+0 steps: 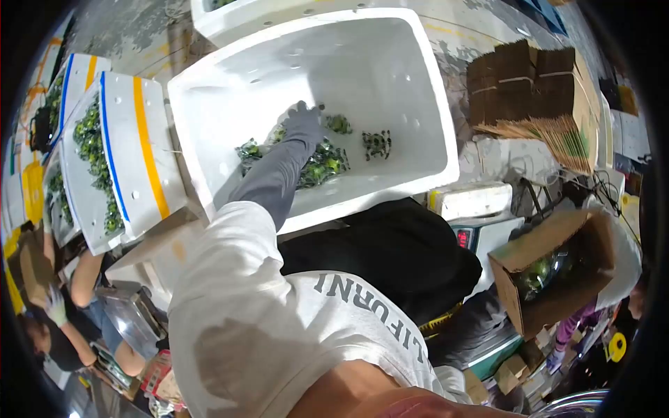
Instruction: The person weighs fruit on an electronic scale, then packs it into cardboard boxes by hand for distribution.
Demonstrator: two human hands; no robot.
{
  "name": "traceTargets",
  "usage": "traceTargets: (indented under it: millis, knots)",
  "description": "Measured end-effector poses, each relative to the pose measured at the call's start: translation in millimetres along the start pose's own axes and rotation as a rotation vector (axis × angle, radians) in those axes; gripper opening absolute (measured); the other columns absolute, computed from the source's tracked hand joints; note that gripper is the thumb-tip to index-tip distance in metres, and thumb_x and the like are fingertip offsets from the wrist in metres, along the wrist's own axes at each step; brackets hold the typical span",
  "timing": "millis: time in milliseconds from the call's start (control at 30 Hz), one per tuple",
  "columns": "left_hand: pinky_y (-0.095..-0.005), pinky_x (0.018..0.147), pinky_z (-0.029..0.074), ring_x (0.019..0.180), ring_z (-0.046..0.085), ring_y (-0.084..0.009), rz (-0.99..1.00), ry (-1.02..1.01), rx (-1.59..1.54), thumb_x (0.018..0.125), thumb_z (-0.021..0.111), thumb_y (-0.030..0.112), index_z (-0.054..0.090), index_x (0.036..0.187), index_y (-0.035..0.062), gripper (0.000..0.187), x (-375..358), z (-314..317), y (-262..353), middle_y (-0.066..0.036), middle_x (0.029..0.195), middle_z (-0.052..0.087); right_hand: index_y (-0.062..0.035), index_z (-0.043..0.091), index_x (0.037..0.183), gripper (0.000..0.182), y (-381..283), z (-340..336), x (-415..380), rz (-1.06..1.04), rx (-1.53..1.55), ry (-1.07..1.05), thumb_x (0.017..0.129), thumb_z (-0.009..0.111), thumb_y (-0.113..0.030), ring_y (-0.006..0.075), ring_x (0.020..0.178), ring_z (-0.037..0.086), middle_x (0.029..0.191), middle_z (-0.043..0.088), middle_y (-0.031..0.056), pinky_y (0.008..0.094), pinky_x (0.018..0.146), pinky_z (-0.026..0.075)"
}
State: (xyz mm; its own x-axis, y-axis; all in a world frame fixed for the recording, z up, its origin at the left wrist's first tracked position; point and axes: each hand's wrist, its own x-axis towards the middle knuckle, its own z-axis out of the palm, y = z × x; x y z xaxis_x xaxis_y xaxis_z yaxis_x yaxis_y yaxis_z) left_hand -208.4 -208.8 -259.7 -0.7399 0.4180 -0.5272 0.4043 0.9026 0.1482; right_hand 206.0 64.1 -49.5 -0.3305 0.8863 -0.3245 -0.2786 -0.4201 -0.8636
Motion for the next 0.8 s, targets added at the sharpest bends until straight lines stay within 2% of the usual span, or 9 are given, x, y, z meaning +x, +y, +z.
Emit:
traceTargets:
  millis: [100, 167, 233, 300, 367, 500, 667, 733, 800]
  knots:
    - [-0.0438, 0.088, 0.048, 0.107, 0.054, -0.0326, 0.089, 0.137, -0.009, 0.078, 0.063, 0.026, 0.063, 0.107, 0.0159, 0.031, 27, 18, -21, -0.014, 0.117, 0.05, -0.0055, 0.037, 0.137, 0.05, 1, -46, -35, -0.021, 0.0, 0.127, 0.094, 0.053, -0.027, 0.0222, 0.101, 0.061, 0.123, 0.054, 0.0124, 0.033, 0.086, 0.054]
    - [-0.0449, 0.084, 0.05, 0.106, 0.055, -0.0364, 0.028, -0.023, -0.169, 0.077, 0.064, 0.026, 0.06, 0.116, 0.0128, 0.042, 69, 35, -35, -0.019, 0.123, 0.045, -0.0052, 0.037, 0.137, 0.05, 6, -64, -53, -0.033, 0.015, 0.181, 0.094, 0.053, -0.027, 0.0223, 0.102, 0.061, 0.123, 0.054, 0.0126, 0.0331, 0.086, 0.054]
    - [-0.0385, 0.075, 0.053, 0.092, 0.063, -0.0295, 0.012, 0.046, -0.585, 0.077, 0.066, 0.025, 0.061, 0.11, 0.0074, 0.038, 79, 36, -40, -0.021, 0.11, 0.056, -0.005, 0.036, 0.137, 0.05, 12, -78, -67, -0.049, 0.036, 0.223, 0.094, 0.052, -0.026, 0.0225, 0.102, 0.06, 0.124, 0.053, 0.0128, 0.0331, 0.086, 0.054]
    - [-0.0294, 0.052, 0.049, 0.058, 0.057, -0.0147, 0.107, 0.067, -1.173, 0.072, 0.073, 0.016, 0.062, 0.098, 0.0, 0.032, 45, -11, -11, -0.009, 0.077, 0.064, -0.0048, 0.036, 0.137, 0.05, 19, -91, -78, -0.083, 0.076, 0.26, 0.095, 0.051, -0.026, 0.0227, 0.103, 0.06, 0.124, 0.053, 0.0131, 0.0332, 0.087, 0.054]
    - [-0.0298, 0.054, 0.053, 0.07, 0.062, -0.0168, 0.328, 0.014, -1.419, 0.081, 0.068, 0.011, 0.056, 0.108, 0.0053, 0.03, 44, -34, 14, -0.006, 0.088, 0.063, -0.0046, 0.035, 0.138, 0.05, 29, -97, -83, -0.134, 0.117, 0.277, 0.095, 0.051, -0.025, 0.0229, 0.103, 0.06, 0.125, 0.052, 0.0133, 0.0332, 0.087, 0.054]
    - [-0.0274, 0.065, 0.055, 0.087, 0.062, -0.0156, 0.78, -0.033, -1.465, 0.088, 0.058, 0.009, 0.051, 0.117, 0.0017, 0.031, -108, -173, 152, -0.009, 0.104, 0.059, -0.0042, 0.034, 0.138, 0.05, 44, -113, -81, -0.29, 0.193, 0.291, 0.095, 0.05, -0.024, 0.0232, 0.105, 0.06, 0.126, 0.051, 0.0138, 0.0334, 0.088, 0.054]
    - [-0.0318, 0.09, 0.049, 0.108, 0.056, -0.0237, 1.541, -0.043, -1.374, 0.09, 0.056, 0.017, 0.047, 0.128, 0.0054, 0.041, -254, -198, 294, -0.017, 0.132, 0.046, -0.0037, 0.032, 0.139, 0.05, 53, -139, -73, -0.469, 0.171, 0.282, 0.096, 0.048, -0.023, 0.0237, 0.106, 0.059, 0.128, 0.05, 0.0143, 0.0335, 0.088, 0.054]
    - [-0.0338, 0.089, 0.048, 0.108, 0.055, -0.0265, 1.923, 0.503, -0.896, 0.087, 0.06, 0.017, 0.045, 0.13, 0.0063, 0.047, -282, -177, 344, -0.017, 0.128, 0.046, -0.0035, 0.032, 0.139, 0.05, 55, -156, -70, -0.542, 0.114, 0.281, 0.096, 0.048, -0.023, 0.0239, 0.106, 0.059, 0.128, 0.05, 0.0146, 0.0335, 0.089, 0.054]
    - [-0.035, 0.09, 0.047, 0.109, 0.054, -0.0298, 2.046, 0.537, -0.518, 0.082, 0.065, 0.012, 0.043, 0.13, 0.0055, 0.053, -310, -148, 379, -0.018, 0.12, 0.049, -0.0033, 0.031, 0.14, 0.05, 59, -174, -69, -0.623, 0.045, 0.283, 0.096, 0.047, -0.022, 0.024, 0.107, 0.059, 0.129, 0.049, 0.0148, 0.0336, 0.089, 0.054]
